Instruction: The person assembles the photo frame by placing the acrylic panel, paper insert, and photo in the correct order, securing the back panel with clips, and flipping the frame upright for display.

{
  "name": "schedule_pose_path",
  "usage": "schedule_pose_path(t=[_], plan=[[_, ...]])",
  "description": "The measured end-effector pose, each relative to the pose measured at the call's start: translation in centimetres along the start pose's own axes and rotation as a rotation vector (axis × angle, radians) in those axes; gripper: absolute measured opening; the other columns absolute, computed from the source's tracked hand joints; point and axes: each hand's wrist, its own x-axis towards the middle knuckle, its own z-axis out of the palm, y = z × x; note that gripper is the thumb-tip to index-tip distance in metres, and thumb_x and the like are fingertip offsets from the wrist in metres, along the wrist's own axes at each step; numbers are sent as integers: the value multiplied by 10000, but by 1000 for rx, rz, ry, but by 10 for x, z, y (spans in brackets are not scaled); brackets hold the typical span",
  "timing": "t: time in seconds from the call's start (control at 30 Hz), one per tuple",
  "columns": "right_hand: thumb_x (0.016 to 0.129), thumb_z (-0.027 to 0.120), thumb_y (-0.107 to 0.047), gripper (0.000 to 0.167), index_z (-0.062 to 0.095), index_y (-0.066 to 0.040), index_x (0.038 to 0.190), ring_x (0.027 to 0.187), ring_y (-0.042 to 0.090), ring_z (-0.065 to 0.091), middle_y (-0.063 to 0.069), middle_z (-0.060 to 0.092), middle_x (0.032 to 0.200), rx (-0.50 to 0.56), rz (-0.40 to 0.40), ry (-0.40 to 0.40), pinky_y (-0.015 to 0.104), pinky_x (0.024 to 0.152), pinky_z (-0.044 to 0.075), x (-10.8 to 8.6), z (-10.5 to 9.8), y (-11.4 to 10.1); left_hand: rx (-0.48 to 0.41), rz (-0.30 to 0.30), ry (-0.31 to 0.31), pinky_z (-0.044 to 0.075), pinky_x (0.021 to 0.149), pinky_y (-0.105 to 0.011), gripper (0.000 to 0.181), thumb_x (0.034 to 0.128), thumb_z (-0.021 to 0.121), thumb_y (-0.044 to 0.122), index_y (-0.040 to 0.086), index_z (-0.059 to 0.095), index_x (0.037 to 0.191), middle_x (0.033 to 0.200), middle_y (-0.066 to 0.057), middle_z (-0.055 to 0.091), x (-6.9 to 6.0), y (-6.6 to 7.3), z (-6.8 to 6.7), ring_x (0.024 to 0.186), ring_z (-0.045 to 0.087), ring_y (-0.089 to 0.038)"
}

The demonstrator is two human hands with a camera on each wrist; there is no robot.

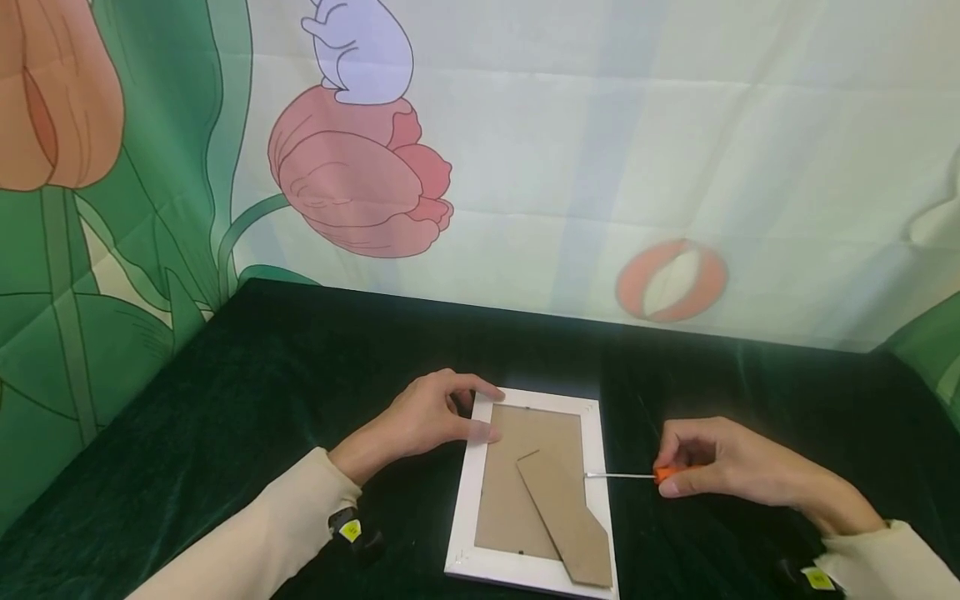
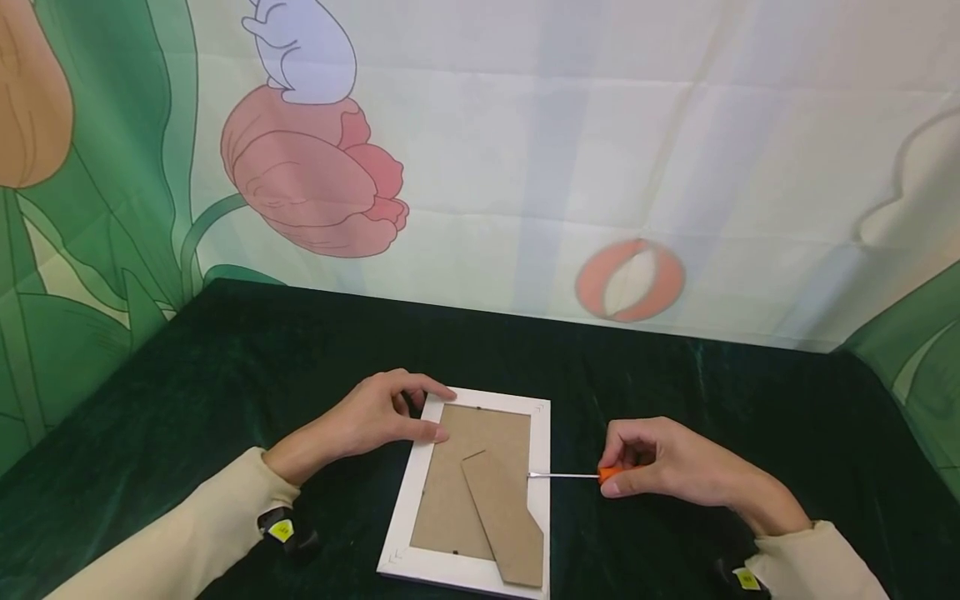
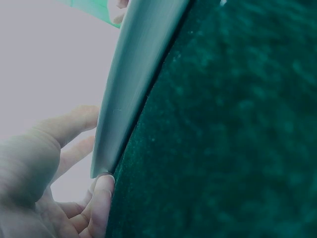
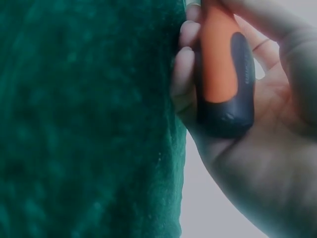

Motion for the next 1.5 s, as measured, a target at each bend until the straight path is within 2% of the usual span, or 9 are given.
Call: schedule_pose_path(t=[0.33, 0.8, 1.13, 1.5], plan=[[982, 745, -28, 166, 688, -171, 1045, 728, 209, 670, 15, 724, 921, 10, 6, -12, 330, 649, 583, 1, 0, -4, 0, 0, 0, 541, 625, -315, 418, 867, 907, 335, 234, 784, 1254, 1056, -22, 619, 0, -1, 0, 927, 588, -233], [984, 759, -69, 129, 692, -174, 1013, 640, 201, 632, -2, 703, 878, -16, 36, -30, 322, 523, 553, 0, 1, -10, 0, -2, -3, 540, 619, -318, 425, 867, 907, 334, 227, 784, 1259, 1060, -30, 617, 0, -1, 1, 934, 582, -237], [984, 769, -100, 93, 681, -128, 997, 637, 203, 640, -9, 707, 874, -29, 56, -37, 322, 517, 551, 0, 0, -16, 2, -2, -3, 543, 613, -316, 427, 865, 909, 332, 230, 783, 1260, 1069, -37, 614, 1, -1, 1, 934, 584, -242], [977, 785, -123, 121, 678, -181, 978, 617, 182, 637, -34, 699, 857, -68, 50, -14, 315, 509, 548, 1, 4, -19, 3, -4, -2, 545, 616, -317, 426, 863, 910, 334, 228, 784, 1257, 1068, -36, 615, 1, -1, 1, 944, 578, -240]])
